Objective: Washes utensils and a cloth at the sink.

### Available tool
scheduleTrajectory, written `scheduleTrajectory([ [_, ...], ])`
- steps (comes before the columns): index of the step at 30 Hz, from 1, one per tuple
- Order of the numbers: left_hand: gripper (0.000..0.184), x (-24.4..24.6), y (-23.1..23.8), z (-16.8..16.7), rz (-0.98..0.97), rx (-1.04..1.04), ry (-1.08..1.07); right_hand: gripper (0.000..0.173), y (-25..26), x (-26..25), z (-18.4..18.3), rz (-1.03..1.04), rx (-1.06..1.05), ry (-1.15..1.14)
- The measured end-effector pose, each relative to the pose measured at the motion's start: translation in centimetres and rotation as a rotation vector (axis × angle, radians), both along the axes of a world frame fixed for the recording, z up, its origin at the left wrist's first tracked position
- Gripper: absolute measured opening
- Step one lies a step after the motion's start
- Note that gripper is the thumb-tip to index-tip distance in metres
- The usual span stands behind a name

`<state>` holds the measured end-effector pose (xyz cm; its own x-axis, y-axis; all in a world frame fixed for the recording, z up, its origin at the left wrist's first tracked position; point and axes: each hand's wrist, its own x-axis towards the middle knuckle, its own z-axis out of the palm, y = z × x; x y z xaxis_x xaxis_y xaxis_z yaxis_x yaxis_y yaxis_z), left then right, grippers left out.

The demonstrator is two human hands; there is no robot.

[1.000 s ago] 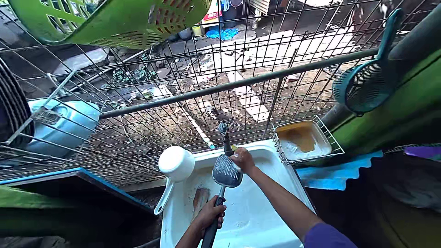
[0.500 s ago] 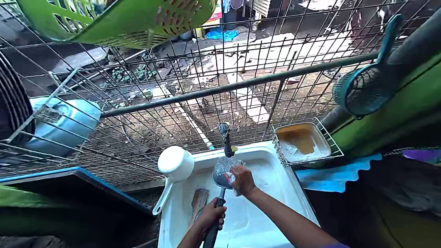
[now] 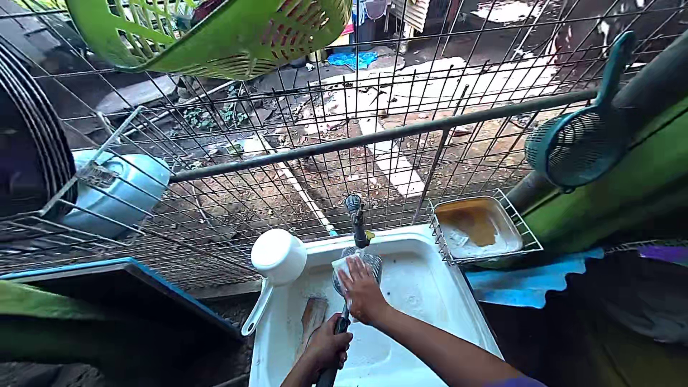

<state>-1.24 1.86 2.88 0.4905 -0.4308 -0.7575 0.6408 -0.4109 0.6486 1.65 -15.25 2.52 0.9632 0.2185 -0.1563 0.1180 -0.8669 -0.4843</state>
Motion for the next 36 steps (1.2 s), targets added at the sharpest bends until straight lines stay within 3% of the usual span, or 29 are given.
scheduleTrajectory([
  [5,0.05,-1.3,-0.2,0.7,-0.09,0.152,-0.211,0.045,-5.9,7.0,1.9,-0.245,0.272,0.307],
  [8,0.034,-2.3,0.2,-0.7,0.09,0.035,-0.23,0.038,-8.3,6.9,0.8,-0.51,0.59,0.302],
  [9,0.036,-2.2,0.5,-1.3,0.162,-0.057,-0.154,0.04,-8.5,6.8,0.1,-0.636,0.683,0.296],
  [10,0.051,-2.0,1.0,-2.0,0.19,-0.159,-0.017,0.04,-8.5,6.6,-0.8,-0.736,0.775,0.282],
  [12,0.065,-1.5,2.6,-3.1,0.153,-0.424,0.274,0.035,-8.5,5.8,-1.7,-0.818,0.972,0.281],
  [14,0.041,-1.2,3.4,-3.3,0.083,-0.623,0.408,0.029,-9.1,5.1,-1.8,-0.813,1.211,0.366],
  [16,0.021,-1.0,2.9,-2.2,-0.012,-0.546,0.267,0.031,-11.2,5.9,-3.0,-0.746,1.299,0.487],
  [18,0.011,-1.1,1.9,-1.3,-0.149,-0.287,0.046,0.039,-12.8,7.3,-1.9,-0.762,1.128,0.462],
  [20,0.033,-1.3,0.7,-0.8,-0.245,-0.084,-0.048,0.042,-12.5,8.3,0.5,-0.724,0.906,0.343],
  [23,0.05,-1.5,-0.8,-0.1,-0.234,-0.05,-0.017,0.041,-8.8,7.7,1.9,-0.531,0.41,0.207],
  [25,0.056,-1.0,-1.7,0.5,-0.212,-0.052,-0.069,0.044,-4.6,5.7,-0.1,-0.454,0.174,0.066],
  [28,0.055,-0.1,-2.2,0.6,-0.181,-0.023,-0.106,0.064,-0.1,2.8,-3.0,-0.357,0.265,0.1],
  [31,0.057,0.3,-0.7,-1.0,-0.164,0.035,-0.174,0.057,-1.1,0.2,-2.9,-0.039,0.389,0.23],
  [34,0.058,0.1,0.2,-1.6,-0.202,0.053,-0.212,0.049,-6.4,0.2,-5.6,0.244,0.072,0.089],
  [36,0.056,-0.5,-0.3,-1.3,-0.234,0.047,-0.197,0.059,-9.2,1.3,-6.4,0.198,-0.089,-0.036],
])
